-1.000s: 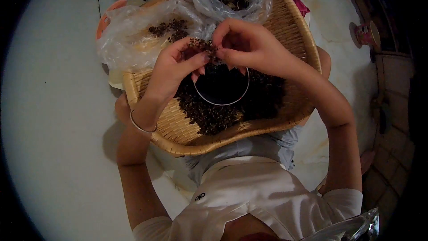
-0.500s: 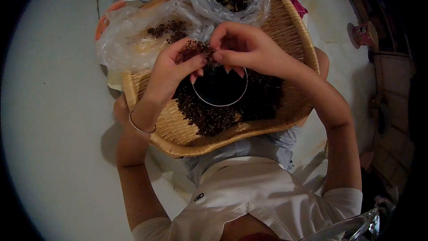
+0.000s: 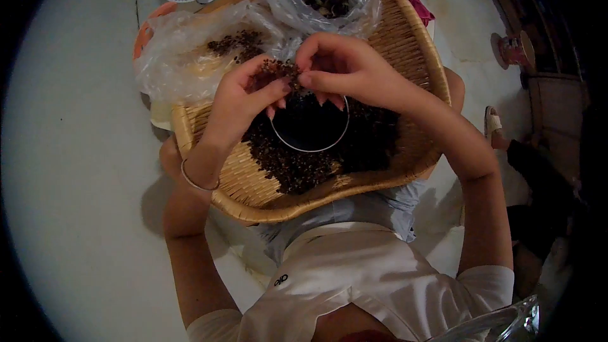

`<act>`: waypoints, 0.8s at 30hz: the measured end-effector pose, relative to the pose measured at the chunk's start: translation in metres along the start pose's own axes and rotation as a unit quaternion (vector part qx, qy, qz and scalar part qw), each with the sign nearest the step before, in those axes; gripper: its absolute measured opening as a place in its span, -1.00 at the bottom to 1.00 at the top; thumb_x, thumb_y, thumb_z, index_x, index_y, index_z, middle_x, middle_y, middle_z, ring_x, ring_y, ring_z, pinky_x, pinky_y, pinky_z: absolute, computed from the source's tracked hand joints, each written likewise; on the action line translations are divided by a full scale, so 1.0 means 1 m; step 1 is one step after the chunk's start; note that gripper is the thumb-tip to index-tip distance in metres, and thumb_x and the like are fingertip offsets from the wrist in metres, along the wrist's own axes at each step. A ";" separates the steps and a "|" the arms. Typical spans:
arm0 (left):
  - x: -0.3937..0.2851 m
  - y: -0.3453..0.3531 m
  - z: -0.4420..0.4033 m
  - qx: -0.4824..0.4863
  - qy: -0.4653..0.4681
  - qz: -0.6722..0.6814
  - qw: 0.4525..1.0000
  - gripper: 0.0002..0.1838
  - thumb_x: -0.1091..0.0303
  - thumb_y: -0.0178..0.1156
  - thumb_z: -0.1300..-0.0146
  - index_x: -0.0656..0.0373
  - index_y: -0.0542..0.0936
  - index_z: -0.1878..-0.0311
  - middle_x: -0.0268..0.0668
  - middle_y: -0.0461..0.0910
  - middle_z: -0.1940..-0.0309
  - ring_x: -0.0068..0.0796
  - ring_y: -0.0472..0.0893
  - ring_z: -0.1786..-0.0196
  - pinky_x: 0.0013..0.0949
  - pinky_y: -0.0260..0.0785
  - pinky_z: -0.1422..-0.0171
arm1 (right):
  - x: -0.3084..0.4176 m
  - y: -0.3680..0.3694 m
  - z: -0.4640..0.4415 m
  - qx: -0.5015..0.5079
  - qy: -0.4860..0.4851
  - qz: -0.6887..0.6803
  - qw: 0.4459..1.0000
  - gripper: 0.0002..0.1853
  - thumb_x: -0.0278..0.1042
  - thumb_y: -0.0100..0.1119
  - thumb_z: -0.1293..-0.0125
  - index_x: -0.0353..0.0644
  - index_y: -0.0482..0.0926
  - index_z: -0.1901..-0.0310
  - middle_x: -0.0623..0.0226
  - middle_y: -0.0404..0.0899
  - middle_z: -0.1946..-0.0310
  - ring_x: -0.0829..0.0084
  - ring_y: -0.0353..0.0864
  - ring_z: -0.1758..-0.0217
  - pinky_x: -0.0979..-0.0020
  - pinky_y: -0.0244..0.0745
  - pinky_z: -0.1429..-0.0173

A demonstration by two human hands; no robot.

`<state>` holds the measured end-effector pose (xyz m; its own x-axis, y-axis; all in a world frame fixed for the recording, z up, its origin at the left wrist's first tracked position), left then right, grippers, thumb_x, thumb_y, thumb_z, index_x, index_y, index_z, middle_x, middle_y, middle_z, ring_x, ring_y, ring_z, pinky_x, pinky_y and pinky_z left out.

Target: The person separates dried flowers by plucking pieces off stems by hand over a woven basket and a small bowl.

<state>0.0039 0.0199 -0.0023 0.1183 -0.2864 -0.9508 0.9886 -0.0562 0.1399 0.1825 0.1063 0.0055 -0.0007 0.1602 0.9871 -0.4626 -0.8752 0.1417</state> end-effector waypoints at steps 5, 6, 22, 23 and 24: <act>-0.003 0.003 0.001 -0.012 -0.001 0.010 1.000 -0.78 0.38 0.15 -0.21 0.24 0.49 0.11 -0.38 0.53 0.38 -0.66 0.49 0.43 -0.63 0.33 0.47 | 0.000 -0.001 0.000 0.000 -0.006 -0.016 1.000 -0.85 -0.43 0.09 -0.22 -0.23 0.38 0.22 0.45 0.43 0.48 0.70 0.45 0.53 0.69 0.31 0.60; -0.002 0.003 0.001 -0.012 -0.001 0.010 1.000 -0.78 0.38 0.15 -0.21 0.24 0.49 0.11 -0.38 0.53 0.38 -0.66 0.49 0.43 -0.63 0.33 0.47 | -0.001 -0.001 0.000 -0.002 -0.010 -0.021 1.000 -0.85 -0.43 0.09 -0.22 -0.23 0.38 0.22 0.45 0.43 0.48 0.69 0.45 0.53 0.69 0.31 0.60; -0.003 0.001 0.001 -0.007 0.004 0.013 1.000 -0.80 0.44 0.17 -0.17 0.22 0.48 0.14 -0.39 0.54 0.43 -0.65 0.51 0.44 -0.62 0.34 0.49 | 0.001 -0.002 0.000 0.036 0.003 -0.033 0.999 -0.85 -0.40 0.11 -0.24 -0.19 0.40 0.20 0.47 0.43 0.46 0.69 0.46 0.52 0.69 0.32 0.60; -0.004 0.002 0.001 -0.004 -0.002 0.025 1.000 -0.80 0.43 0.17 -0.16 0.22 0.48 0.14 -0.39 0.54 0.43 -0.65 0.51 0.44 -0.62 0.34 0.48 | 0.002 -0.002 0.000 0.033 0.009 -0.030 0.999 -0.85 -0.41 0.11 -0.24 -0.19 0.39 0.20 0.47 0.43 0.46 0.69 0.46 0.52 0.68 0.32 0.60; -0.005 0.002 0.001 -0.004 -0.001 0.025 1.000 -0.80 0.43 0.17 -0.16 0.22 0.48 0.14 -0.39 0.54 0.43 -0.65 0.51 0.44 -0.62 0.34 0.48 | 0.002 -0.002 0.000 0.030 0.014 -0.027 0.999 -0.85 -0.41 0.11 -0.24 -0.19 0.39 0.19 0.47 0.43 0.45 0.69 0.46 0.52 0.68 0.32 0.60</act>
Point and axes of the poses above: each hand's wrist, its own z-axis away from the middle knuckle, its own y-axis out of the palm, x = y × z, the point moved 1 cm from there along -z, towards the middle knuckle
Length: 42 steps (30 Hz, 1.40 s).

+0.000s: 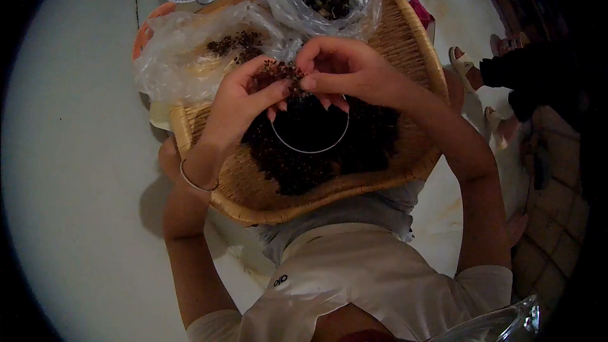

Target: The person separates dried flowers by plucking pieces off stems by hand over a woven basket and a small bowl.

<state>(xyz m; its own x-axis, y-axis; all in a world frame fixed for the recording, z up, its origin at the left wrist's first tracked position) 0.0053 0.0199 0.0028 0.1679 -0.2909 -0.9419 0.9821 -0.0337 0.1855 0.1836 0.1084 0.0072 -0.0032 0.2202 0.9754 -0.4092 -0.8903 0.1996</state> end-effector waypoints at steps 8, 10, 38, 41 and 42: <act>0.000 0.001 0.001 -0.011 0.003 -0.045 0.999 -0.82 0.41 0.18 -0.17 0.22 0.49 0.18 -0.41 0.51 0.47 -0.68 0.49 0.46 -0.62 0.32 0.47 | -0.001 0.002 -0.001 -0.013 0.009 0.006 1.000 -0.81 -0.41 0.13 -0.22 -0.20 0.38 0.17 0.45 0.45 0.46 0.68 0.45 0.53 0.65 0.34 0.60; -0.001 0.001 0.000 -0.009 -0.001 -0.053 0.999 -0.83 0.40 0.18 -0.17 0.22 0.49 0.18 -0.41 0.51 0.47 -0.68 0.48 0.46 -0.62 0.32 0.47 | -0.002 0.002 -0.001 -0.007 0.003 0.016 1.000 -0.83 -0.42 0.10 -0.24 -0.19 0.36 0.18 0.45 0.43 0.45 0.68 0.45 0.52 0.67 0.33 0.60; -0.006 0.007 -0.004 -0.009 0.042 -0.029 0.999 -0.75 0.45 0.16 -0.19 0.23 0.34 0.13 -0.25 0.46 0.36 -0.49 0.54 0.42 -0.50 0.41 0.51 | -0.015 -0.016 -0.002 -0.014 -0.028 -0.047 0.998 -0.85 -0.40 0.08 -0.25 -0.19 0.34 0.22 0.37 0.47 0.41 0.56 0.50 0.49 0.54 0.39 0.51; -0.007 0.010 -0.006 0.001 0.051 -0.046 0.998 -0.71 0.43 0.12 -0.20 0.25 0.35 0.03 -0.24 0.46 0.34 -0.48 0.55 0.38 -0.49 0.43 0.47 | -0.015 -0.018 -0.002 -0.019 -0.026 -0.038 0.999 -0.84 -0.38 0.11 -0.24 -0.18 0.34 0.23 0.38 0.45 0.45 0.58 0.50 0.49 0.55 0.38 0.52; -0.007 0.010 -0.006 0.004 0.054 -0.047 0.997 -0.71 0.43 0.12 -0.20 0.25 0.35 0.03 -0.24 0.46 0.34 -0.48 0.55 0.38 -0.49 0.43 0.47 | -0.016 -0.018 -0.002 -0.023 -0.028 -0.036 0.999 -0.84 -0.38 0.11 -0.24 -0.18 0.34 0.23 0.38 0.45 0.45 0.58 0.50 0.49 0.55 0.38 0.52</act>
Point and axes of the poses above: each hand's wrist, its own z-axis away from the middle knuckle, its own y-axis out of the palm, x = y × z, the point moved 1 cm from there along -z, towards the middle knuckle
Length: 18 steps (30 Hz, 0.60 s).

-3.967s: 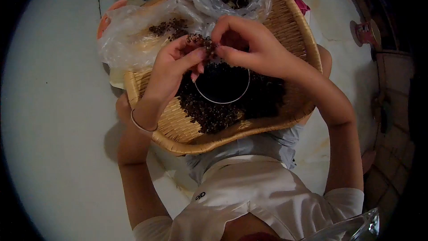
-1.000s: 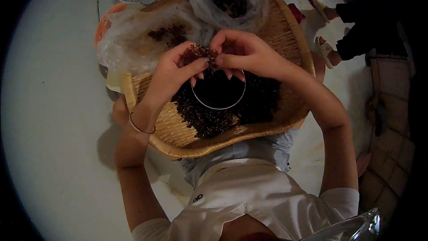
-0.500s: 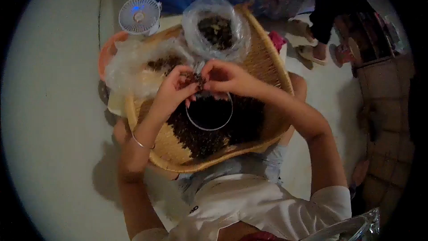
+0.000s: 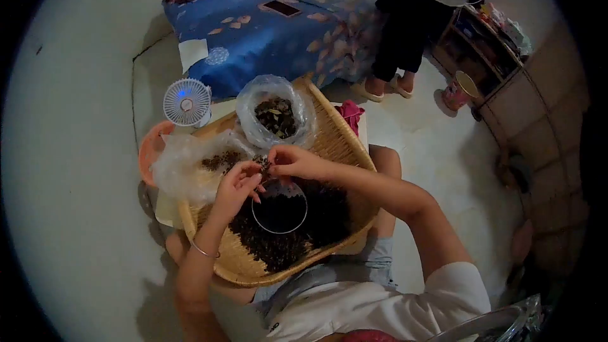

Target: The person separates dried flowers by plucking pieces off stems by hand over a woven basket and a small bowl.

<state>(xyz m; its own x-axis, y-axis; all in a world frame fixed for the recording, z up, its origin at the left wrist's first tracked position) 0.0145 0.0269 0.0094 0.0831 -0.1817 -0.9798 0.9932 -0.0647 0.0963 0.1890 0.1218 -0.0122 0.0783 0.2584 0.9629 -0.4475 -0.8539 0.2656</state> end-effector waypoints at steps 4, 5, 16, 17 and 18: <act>0.004 0.002 0.000 0.015 0.012 -0.011 1.000 -0.66 0.47 0.19 -0.16 0.25 0.37 0.01 -0.26 0.46 0.26 -0.52 0.52 0.29 -0.49 0.45 0.44 | 0.001 0.001 0.001 -0.013 -0.039 0.056 0.998 -0.82 -0.34 0.14 -0.22 -0.17 0.35 0.25 0.39 0.46 0.48 0.59 0.47 0.54 0.55 0.37 0.54; 0.007 0.002 0.001 0.014 0.022 -0.020 0.999 -0.67 0.47 0.20 -0.14 0.25 0.38 0.04 -0.26 0.45 0.24 -0.54 0.51 0.28 -0.50 0.45 0.45 | 0.000 0.002 0.002 -0.014 -0.045 0.090 0.995 -0.80 -0.33 0.16 -0.20 -0.17 0.36 0.26 0.37 0.48 0.48 0.59 0.47 0.56 0.54 0.38 0.56; 0.018 0.002 -0.005 0.011 0.019 -0.070 0.997 -0.72 0.45 0.18 -0.17 0.25 0.39 0.07 -0.30 0.46 0.27 -0.56 0.50 0.32 -0.51 0.44 0.50 | -0.003 -0.003 0.001 0.014 -0.035 0.127 0.991 -0.81 -0.30 0.15 -0.20 -0.18 0.39 0.27 0.41 0.47 0.48 0.62 0.46 0.53 0.55 0.39 0.50; 0.017 0.002 -0.003 0.000 0.003 -0.050 0.999 -0.73 0.45 0.17 -0.19 0.25 0.40 0.06 -0.30 0.46 0.28 -0.55 0.51 0.32 -0.51 0.44 0.50 | -0.005 -0.002 -0.001 0.013 -0.040 0.123 0.991 -0.82 -0.31 0.15 -0.20 -0.18 0.40 0.27 0.41 0.48 0.46 0.61 0.47 0.51 0.55 0.39 0.49; 0.017 0.001 -0.001 -0.014 -0.005 -0.051 0.999 -0.73 0.45 0.17 -0.19 0.25 0.40 0.06 -0.30 0.46 0.28 -0.55 0.51 0.32 -0.51 0.44 0.50 | -0.007 -0.001 -0.002 0.026 -0.038 0.113 0.992 -0.82 -0.31 0.15 -0.20 -0.18 0.40 0.27 0.41 0.48 0.46 0.61 0.47 0.51 0.55 0.39 0.49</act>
Point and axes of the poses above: each hand's wrist, its own z-axis away from the middle knuckle, its own y-axis out of the palm, x = y × z, the point moved 1 cm from there along -z, towards the middle knuckle
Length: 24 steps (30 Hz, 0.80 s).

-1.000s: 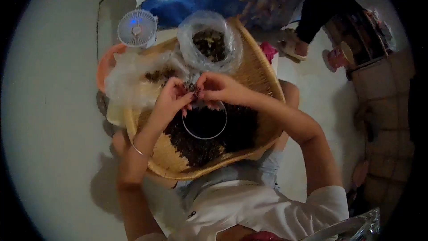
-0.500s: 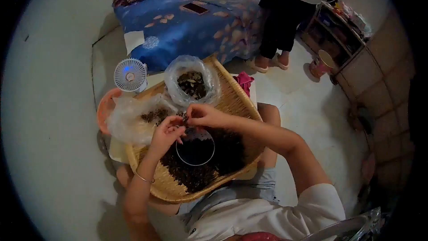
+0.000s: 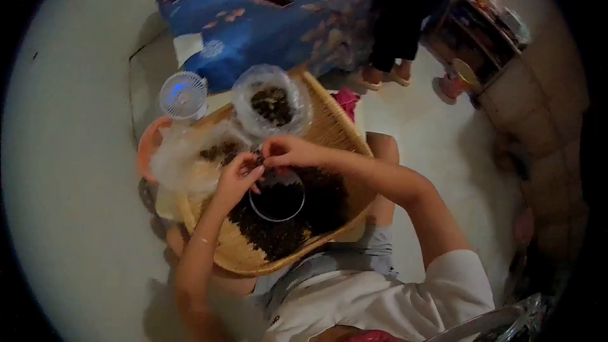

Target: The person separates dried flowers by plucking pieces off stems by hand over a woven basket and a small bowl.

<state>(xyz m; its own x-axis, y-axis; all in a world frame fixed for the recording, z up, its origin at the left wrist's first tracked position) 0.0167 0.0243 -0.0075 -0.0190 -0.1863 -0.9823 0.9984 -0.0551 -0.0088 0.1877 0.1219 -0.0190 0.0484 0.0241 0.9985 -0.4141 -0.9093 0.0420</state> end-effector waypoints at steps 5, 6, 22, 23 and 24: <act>0.001 -0.007 -0.003 0.039 -0.014 0.057 0.998 -0.75 0.42 0.14 -0.20 0.22 0.39 0.07 -0.31 0.48 0.30 -0.50 0.55 0.31 -0.49 0.43 0.53 | 0.005 -0.001 0.001 -0.015 0.054 -0.086 0.995 -0.85 -0.33 0.12 -0.23 -0.19 0.44 0.25 0.41 0.51 0.40 0.58 0.50 0.44 0.55 0.43 0.46; 0.001 -0.009 -0.001 0.030 -0.019 0.058 0.998 -0.75 0.42 0.14 -0.20 0.22 0.39 0.07 -0.31 0.48 0.30 -0.50 0.55 0.31 -0.49 0.43 0.53 | 0.005 -0.001 0.000 -0.007 0.056 -0.092 0.994 -0.85 -0.33 0.12 -0.23 -0.19 0.44 0.25 0.41 0.51 0.40 0.58 0.50 0.44 0.55 0.43 0.46; -0.009 -0.011 0.001 0.061 -0.063 0.128 0.988 -0.71 0.37 0.21 -0.14 0.24 0.46 0.09 -0.32 0.51 0.26 -0.54 0.54 0.32 -0.54 0.40 0.47 | 0.017 -0.001 0.001 0.005 0.097 -0.187 0.978 -0.81 -0.34 0.09 -0.26 -0.26 0.47 0.19 0.28 0.56 0.33 0.57 0.53 0.41 0.58 0.43 0.44; -0.010 -0.009 0.001 0.055 -0.063 0.129 0.988 -0.71 0.37 0.21 -0.14 0.23 0.46 0.09 -0.32 0.51 0.27 -0.54 0.54 0.32 -0.54 0.40 0.46 | 0.019 0.000 0.003 -0.013 0.110 -0.182 0.977 -0.82 -0.34 0.10 -0.25 -0.23 0.46 0.20 0.30 0.56 0.36 0.59 0.52 0.42 0.59 0.41 0.44; -0.009 -0.008 0.001 0.059 -0.065 0.129 0.988 -0.71 0.37 0.21 -0.14 0.23 0.46 0.09 -0.32 0.51 0.27 -0.54 0.54 0.32 -0.54 0.40 0.46 | 0.023 0.001 0.004 -0.031 0.122 -0.176 0.976 -0.83 -0.33 0.11 -0.24 -0.21 0.45 0.21 0.33 0.55 0.39 0.62 0.51 0.44 0.59 0.39 0.45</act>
<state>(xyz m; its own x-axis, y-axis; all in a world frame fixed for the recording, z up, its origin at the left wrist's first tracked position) 0.0085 0.0257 0.0012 0.2217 -0.3322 -0.9168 0.9580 -0.1015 0.2684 0.1918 0.1202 0.0039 -0.0170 0.4352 0.9002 -0.4662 -0.7999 0.3779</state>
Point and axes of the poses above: each hand's wrist, its own z-axis away from the middle knuckle, its own y-axis out of the palm, x = y × z, the point moved 1 cm from there along -z, towards the middle knuckle
